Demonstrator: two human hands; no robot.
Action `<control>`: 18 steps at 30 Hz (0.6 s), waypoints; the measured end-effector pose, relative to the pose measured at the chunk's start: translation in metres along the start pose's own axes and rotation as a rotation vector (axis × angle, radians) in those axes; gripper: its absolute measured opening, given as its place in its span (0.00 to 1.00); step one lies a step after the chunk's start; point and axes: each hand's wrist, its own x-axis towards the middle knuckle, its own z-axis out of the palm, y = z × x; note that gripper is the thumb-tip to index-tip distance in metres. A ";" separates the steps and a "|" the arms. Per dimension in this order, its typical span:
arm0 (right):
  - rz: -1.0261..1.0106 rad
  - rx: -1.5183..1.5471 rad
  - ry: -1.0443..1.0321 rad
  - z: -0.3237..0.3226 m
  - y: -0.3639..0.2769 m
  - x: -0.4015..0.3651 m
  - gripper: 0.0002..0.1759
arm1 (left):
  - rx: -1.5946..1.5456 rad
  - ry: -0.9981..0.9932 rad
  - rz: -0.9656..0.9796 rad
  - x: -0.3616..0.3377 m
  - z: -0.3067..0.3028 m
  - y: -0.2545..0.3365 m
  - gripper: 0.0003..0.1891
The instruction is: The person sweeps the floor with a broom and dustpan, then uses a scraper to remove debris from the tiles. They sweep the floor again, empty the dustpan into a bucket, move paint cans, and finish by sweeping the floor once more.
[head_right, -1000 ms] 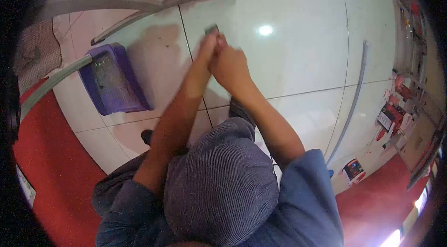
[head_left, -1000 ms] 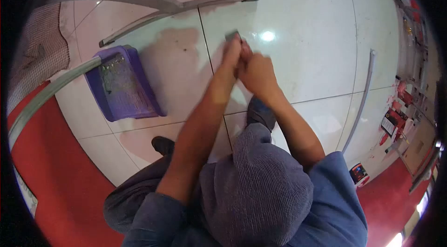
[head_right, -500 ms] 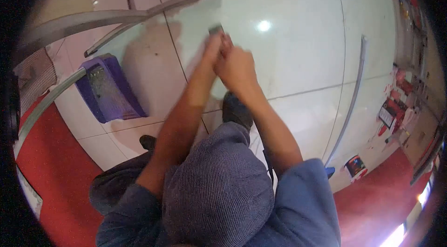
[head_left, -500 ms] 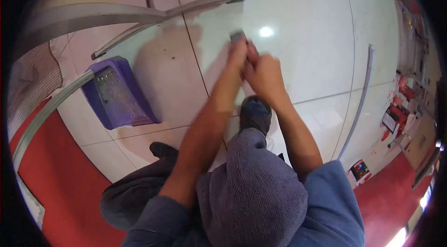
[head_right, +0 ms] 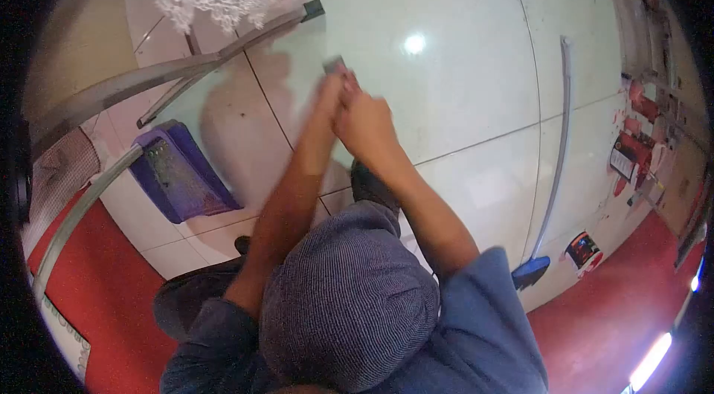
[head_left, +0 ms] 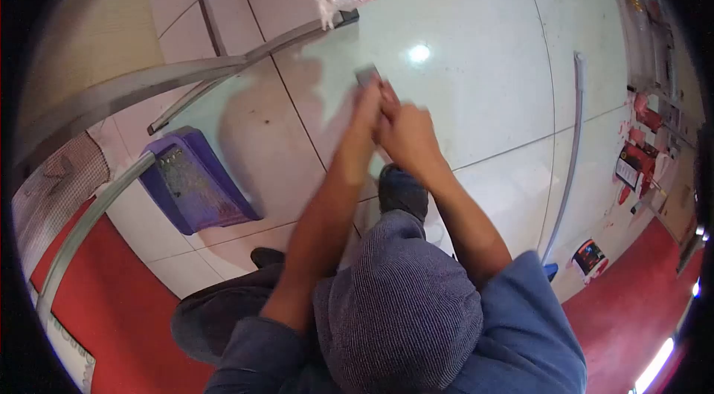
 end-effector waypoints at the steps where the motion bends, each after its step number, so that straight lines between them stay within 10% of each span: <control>1: 0.017 0.005 -0.037 0.005 0.019 -0.008 0.12 | -0.039 -0.011 0.006 -0.008 0.011 -0.003 0.15; 7: 0.040 -0.062 0.042 0.001 0.024 0.034 0.13 | -0.019 -0.343 0.102 -0.007 0.030 0.046 0.18; 9: 0.079 -0.097 -0.044 -0.013 0.022 0.005 0.13 | -0.097 -0.103 -0.051 -0.025 0.036 0.013 0.18; 18: 0.009 -0.065 0.089 -0.009 0.033 0.002 0.13 | -0.039 -0.198 -0.011 -0.016 0.037 0.002 0.16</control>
